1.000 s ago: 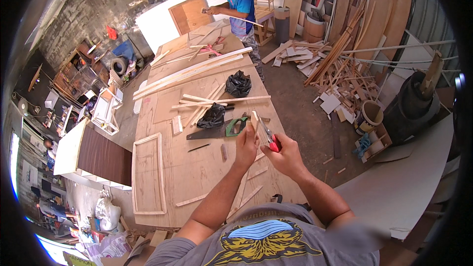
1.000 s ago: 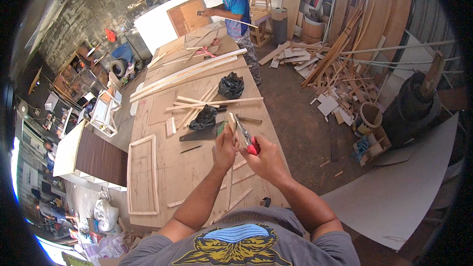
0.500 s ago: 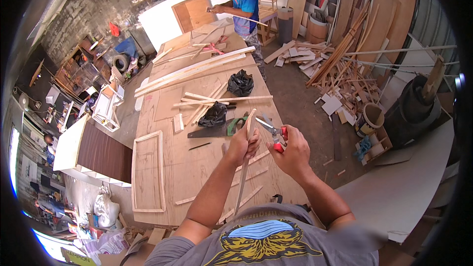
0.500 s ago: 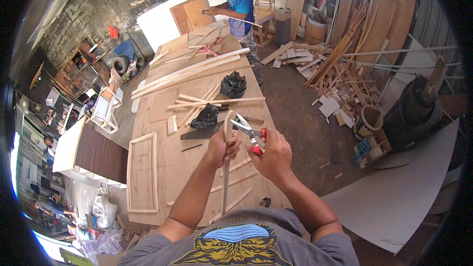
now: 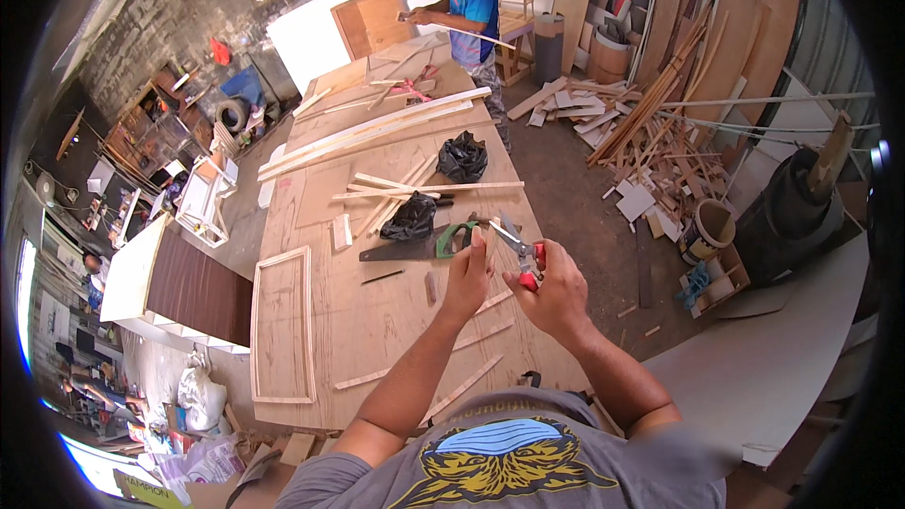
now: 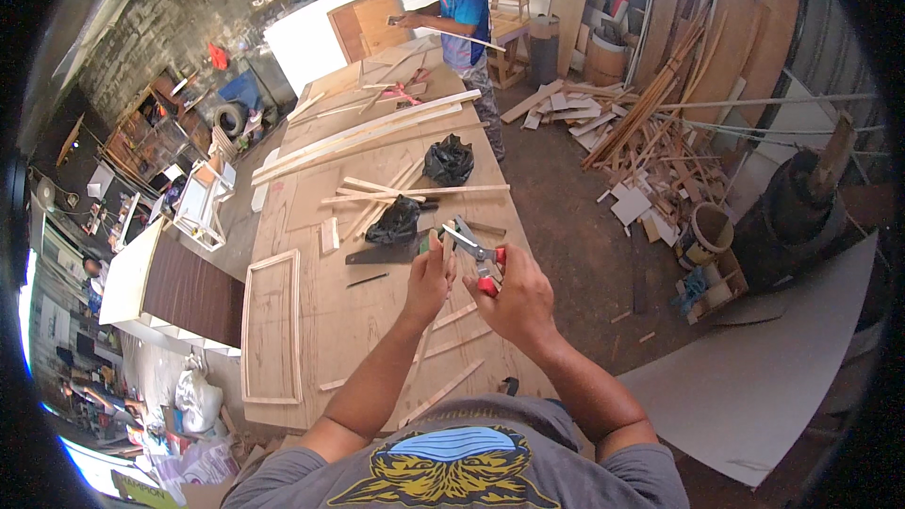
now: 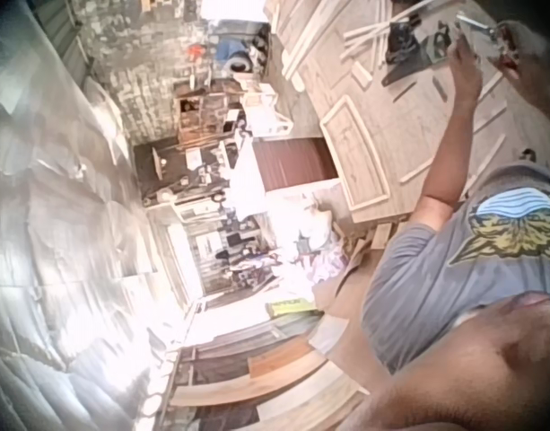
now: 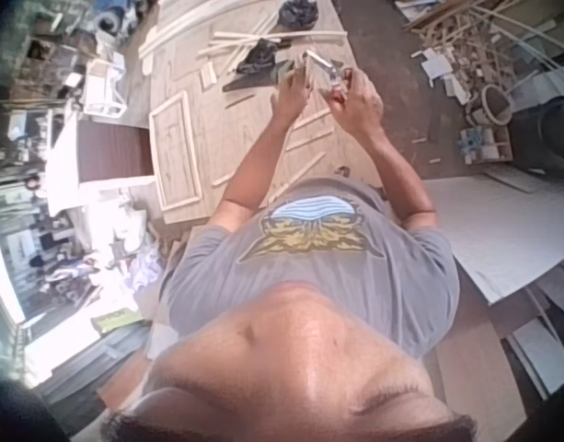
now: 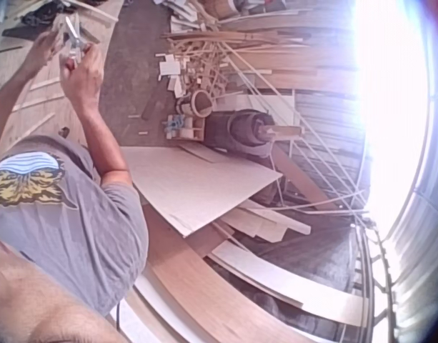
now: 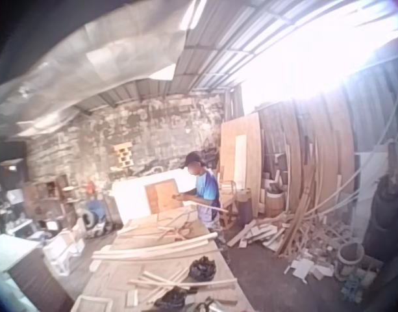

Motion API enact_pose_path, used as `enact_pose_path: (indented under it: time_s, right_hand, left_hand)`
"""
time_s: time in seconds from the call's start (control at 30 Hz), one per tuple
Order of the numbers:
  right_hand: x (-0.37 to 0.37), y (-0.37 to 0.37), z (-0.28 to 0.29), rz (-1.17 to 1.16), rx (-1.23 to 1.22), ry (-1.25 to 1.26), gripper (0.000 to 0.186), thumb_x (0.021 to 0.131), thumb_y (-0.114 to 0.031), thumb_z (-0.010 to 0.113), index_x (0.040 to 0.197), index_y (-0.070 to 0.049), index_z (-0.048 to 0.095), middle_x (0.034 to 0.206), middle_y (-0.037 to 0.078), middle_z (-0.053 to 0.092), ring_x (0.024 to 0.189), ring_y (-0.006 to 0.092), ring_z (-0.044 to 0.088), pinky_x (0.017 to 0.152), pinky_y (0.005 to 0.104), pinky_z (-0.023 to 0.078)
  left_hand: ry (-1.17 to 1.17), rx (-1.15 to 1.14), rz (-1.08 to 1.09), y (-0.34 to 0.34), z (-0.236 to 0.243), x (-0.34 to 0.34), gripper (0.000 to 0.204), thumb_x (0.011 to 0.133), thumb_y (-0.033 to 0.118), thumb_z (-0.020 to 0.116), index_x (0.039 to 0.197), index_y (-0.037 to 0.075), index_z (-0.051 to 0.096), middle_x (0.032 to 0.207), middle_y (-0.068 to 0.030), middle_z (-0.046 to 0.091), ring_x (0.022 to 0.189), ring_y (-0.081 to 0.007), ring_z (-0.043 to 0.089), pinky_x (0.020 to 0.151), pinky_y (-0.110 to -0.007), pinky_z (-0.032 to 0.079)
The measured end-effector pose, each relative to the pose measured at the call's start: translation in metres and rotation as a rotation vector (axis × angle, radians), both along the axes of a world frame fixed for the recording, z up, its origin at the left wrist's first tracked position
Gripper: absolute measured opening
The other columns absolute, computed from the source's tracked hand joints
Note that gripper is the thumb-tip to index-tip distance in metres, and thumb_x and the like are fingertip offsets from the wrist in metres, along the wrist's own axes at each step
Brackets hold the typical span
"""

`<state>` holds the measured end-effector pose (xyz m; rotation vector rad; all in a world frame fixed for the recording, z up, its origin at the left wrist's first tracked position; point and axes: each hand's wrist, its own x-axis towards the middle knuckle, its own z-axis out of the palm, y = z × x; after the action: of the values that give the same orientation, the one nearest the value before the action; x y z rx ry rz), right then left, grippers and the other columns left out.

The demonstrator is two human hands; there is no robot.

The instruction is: The person saws a small piece of wood by hand at a workbench and then uses shears to trim the edges of the cut wood.

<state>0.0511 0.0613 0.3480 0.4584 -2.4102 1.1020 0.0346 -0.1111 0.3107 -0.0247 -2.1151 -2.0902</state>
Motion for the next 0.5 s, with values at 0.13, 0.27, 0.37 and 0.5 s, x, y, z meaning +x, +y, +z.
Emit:
enact_pose_path:
  time_s: [0.13,0.27,0.37,0.5]
  right_hand:
    - [0.002,-0.01,-0.008,0.045,-0.047,-0.053,0.044,0.081,-0.03,0.084,0.104,-0.004,0.057,0.08,0.013,0.06,0.071,0.0331,0.064,0.063,0.0431,0.049]
    - [-0.004,-0.013,-0.013,0.053,-0.076,-0.108,0.04,0.083,-0.029,0.084,0.095,-0.003,0.056,0.07,0.014,0.058,0.062,0.0325,0.062,0.058,0.0416,0.048]
    - [-0.017,-0.008,-0.022,0.073,-0.183,-0.238,0.039,0.083,-0.026,0.084,0.087,-0.001,0.055,0.065,0.015,0.057,0.058,0.0302,0.059,0.057,0.04,0.047]
    - [-0.034,-0.001,-0.057,0.015,-0.169,-0.319,0.037,0.082,-0.025,0.084,0.089,0.0,0.057,0.068,0.015,0.06,0.06,0.0271,0.056,0.06,0.0386,0.048]
  left_hand:
    - [0.111,-0.003,0.118,0.005,-0.006,0.001,0.065,0.108,0.06,0.035,0.066,0.011,0.045,0.057,0.0049,0.037,0.052,-0.005,0.035,0.048,-0.025,0.029]
    - [0.086,-0.082,0.167,0.0,0.0,0.003,0.066,0.108,0.058,0.038,0.066,0.008,0.046,0.06,0.0044,0.041,0.057,-0.007,0.039,0.053,-0.028,0.031]
    - [-0.008,-0.363,0.176,-0.009,0.004,0.001,0.062,0.109,0.052,0.041,0.081,-0.001,0.057,0.061,-0.0147,0.052,0.058,-0.0277,0.054,0.058,-0.04,0.041]
    - [-0.063,-0.514,0.202,-0.015,0.0,0.007,0.06,0.106,0.053,0.045,0.083,0.0,0.061,0.069,-0.0229,0.059,0.067,-0.0424,0.062,0.06,-0.048,0.045]
